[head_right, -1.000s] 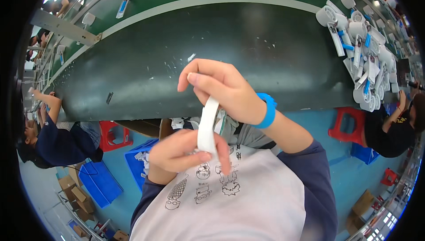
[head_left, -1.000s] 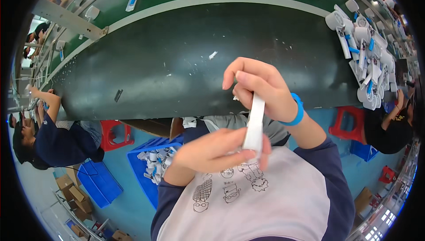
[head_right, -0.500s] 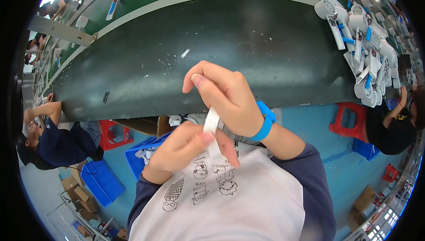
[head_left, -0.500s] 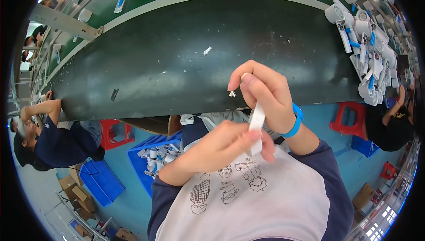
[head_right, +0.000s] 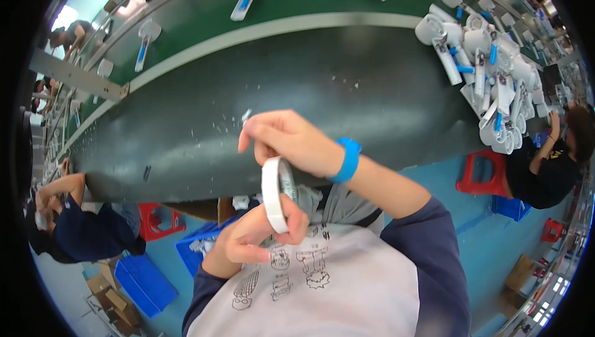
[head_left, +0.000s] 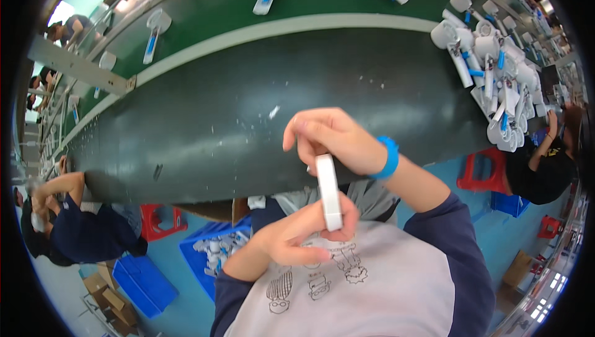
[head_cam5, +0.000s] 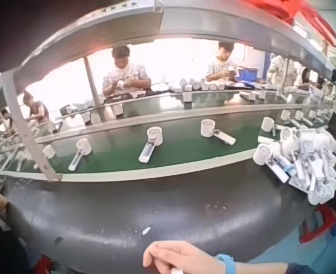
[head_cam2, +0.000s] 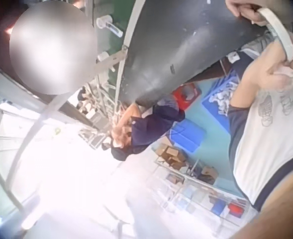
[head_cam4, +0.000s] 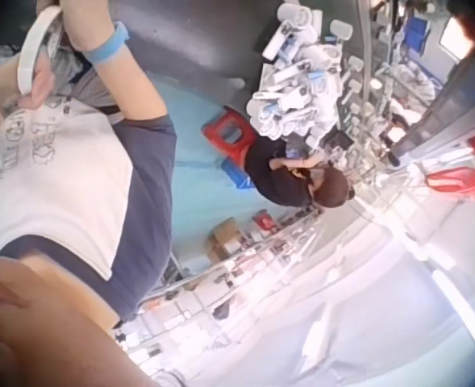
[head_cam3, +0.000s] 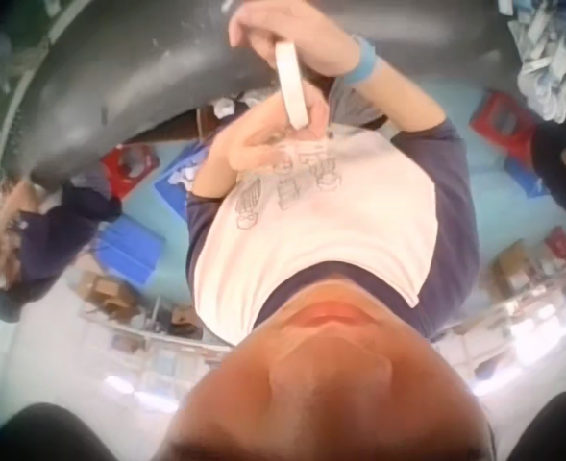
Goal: The person attaches adhesive tape to batteries, inserts the batteries into handheld fan casings, and places the assembled fans onto a conveyor belt.
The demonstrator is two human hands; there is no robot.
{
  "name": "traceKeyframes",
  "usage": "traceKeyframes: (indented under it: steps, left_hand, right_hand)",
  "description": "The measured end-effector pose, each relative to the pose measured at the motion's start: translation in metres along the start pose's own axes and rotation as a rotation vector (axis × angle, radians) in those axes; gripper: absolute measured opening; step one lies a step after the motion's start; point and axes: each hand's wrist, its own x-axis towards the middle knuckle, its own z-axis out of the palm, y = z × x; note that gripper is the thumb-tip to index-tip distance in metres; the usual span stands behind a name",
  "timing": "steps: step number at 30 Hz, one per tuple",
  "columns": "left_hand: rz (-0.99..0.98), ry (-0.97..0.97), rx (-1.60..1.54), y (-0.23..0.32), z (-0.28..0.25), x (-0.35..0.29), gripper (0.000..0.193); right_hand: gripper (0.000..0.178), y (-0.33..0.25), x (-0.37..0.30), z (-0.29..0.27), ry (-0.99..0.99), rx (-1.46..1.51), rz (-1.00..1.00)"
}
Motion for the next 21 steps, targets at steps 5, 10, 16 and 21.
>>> traceKeyframes:
  steps: [5, 10, 16, 21]
  left_hand:
    - [-0.105, 0.353, -0.038, -0.003, 0.011, -0.013, 0.013]
    - [0.039, 0.443, -0.045, -0.001, 0.013, -0.014, 0.017]
    - [0.081, 0.764, 0.062, -0.006, 0.005, -0.038, 0.02]
    - [-0.01, 0.836, 0.135, -0.007, -0.02, 0.002, 0.029]
  right_hand:
    - [0.041, -0.074, 0.076, -0.202, 1.201, -1.615, -0.552]
    - [0.041, -0.094, 0.085, -0.33, 1.177, -1.734, -0.156]
    - [0.037, -0.027, 0.014, -0.138, 0.88, -1.668, -0.261]
    - [0.049, 0.036, -0.04, -0.005, 0.781, -1.431, -0.304]
